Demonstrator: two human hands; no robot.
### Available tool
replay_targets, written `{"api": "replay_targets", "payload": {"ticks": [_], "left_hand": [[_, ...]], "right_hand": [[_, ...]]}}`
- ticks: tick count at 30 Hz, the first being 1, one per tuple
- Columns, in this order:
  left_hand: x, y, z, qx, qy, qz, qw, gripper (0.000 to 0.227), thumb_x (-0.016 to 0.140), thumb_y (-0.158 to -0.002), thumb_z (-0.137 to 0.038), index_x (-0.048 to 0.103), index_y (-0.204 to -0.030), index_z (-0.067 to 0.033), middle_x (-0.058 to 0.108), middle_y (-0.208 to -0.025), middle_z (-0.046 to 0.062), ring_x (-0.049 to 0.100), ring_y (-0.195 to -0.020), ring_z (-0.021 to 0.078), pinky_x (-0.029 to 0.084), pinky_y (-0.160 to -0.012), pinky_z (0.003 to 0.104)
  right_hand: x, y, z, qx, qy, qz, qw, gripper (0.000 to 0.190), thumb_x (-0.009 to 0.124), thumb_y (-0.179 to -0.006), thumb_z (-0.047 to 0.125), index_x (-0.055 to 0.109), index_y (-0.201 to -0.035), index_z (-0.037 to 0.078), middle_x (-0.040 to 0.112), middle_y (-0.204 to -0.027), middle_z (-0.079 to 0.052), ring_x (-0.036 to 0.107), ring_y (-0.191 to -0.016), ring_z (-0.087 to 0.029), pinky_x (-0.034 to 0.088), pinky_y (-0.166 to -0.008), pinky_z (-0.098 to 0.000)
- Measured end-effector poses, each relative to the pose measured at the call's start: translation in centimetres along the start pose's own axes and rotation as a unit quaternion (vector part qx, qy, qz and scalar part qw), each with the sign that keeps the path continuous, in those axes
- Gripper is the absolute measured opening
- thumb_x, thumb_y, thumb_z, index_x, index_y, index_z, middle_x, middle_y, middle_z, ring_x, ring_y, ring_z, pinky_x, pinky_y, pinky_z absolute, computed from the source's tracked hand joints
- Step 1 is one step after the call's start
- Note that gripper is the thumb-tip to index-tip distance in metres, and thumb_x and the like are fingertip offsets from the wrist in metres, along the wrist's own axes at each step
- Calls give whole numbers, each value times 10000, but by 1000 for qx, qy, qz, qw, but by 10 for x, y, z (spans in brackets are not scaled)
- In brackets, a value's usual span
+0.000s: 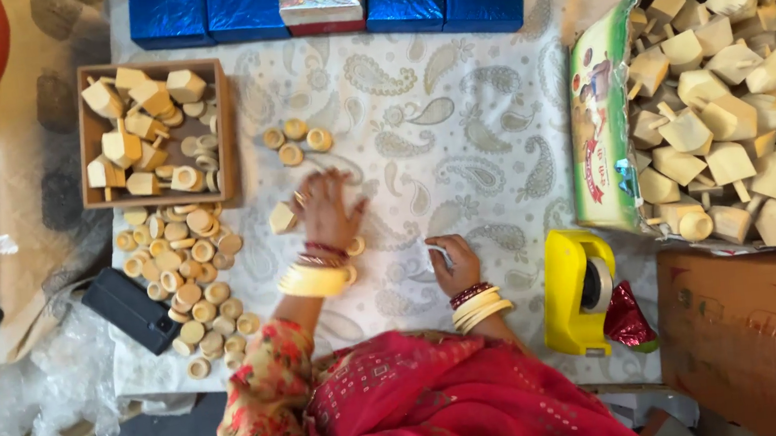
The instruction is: Sorting and arranging small wooden caps and pegs on a table.
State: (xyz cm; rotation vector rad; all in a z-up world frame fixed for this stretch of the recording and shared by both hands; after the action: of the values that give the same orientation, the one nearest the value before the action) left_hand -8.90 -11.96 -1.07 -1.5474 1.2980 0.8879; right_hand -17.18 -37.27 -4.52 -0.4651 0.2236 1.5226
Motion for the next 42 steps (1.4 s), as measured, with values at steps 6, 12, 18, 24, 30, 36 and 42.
{"api": "replay_targets", "payload": {"ticks": [6,12,18,24,30,36,42], "left_hand": [[-7,102,-23,-94,11,42,995,754,721,-839,-510,480,-1460,-157,381,-1575,138,255,-1497,375,211,-1087,691],[20,129,-6,-33,-43,115,992,625,587,-975,-476,417,-1561,-340,181,-1717,111,83,-1598,342,148,-1196,660],[-6,88,-45,-12,6,201,979,706,557,-948,-565,327,-1576,-340,104,-1698,148,18,-1563,379,88,-1183,677],[17,118,-11,-48,60,67,995,900,657,-888,-615,336,-1560,-110,240,-1649,188,129,-1558,337,139,-1171,624],[0,149,12,-70,106,16,992,883,794,-809,-515,438,-1488,-76,401,-1557,138,304,-1498,340,218,-1177,571],[-23,123,-4,-79,87,80,990,755,836,-767,-442,529,-1402,-173,492,-1437,97,402,-1389,324,256,-1105,553],[11,129,12,-50,149,35,987,808,829,-705,-293,483,-1411,-107,496,-1438,122,442,-1362,341,282,-1108,555]], "right_hand": [[0,0,0,-24,13,-4,1000,176,679,-873,-6,732,-1030,54,709,-966,-126,707,-896,-284,556,-820,-344],[1,1,4,-36,27,-3,999,162,671,-895,3,728,-1039,50,714,-988,-123,707,-910,-277,553,-840,-348],[1,3,5,-19,52,-18,998,163,659,-910,22,731,-1051,56,712,-986,-117,708,-899,-259,554,-828,-335],[-5,2,-2,-22,33,9,999,146,677,-938,47,720,-1078,49,705,-999,-106,700,-921,-239,544,-853,-324],[4,1,-6,-6,21,11,1000,144,669,-951,61,724,-1083,47,716,-1038,-101,699,-956,-223,535,-888,-313],[45,-10,58,10,9,65,998,232,655,-937,74,710,-1162,63,728,-1118,-103,712,-1024,-248,547,-929,-335],[79,4,77,-346,193,233,888,372,612,-836,29,696,-1198,40,682,-1323,-128,614,-1162,-297,511,-1019,-380]]}}
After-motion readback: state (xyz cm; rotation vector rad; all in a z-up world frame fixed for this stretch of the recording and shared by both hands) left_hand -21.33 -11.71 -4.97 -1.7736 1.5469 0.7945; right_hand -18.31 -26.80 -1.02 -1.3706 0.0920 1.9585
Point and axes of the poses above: each hand's wrist, its own y-axis away from the middle knuckle, its own x-axis out of the palm, z = x × y, the point moved 4 cm from there along -y, towards the middle knuckle
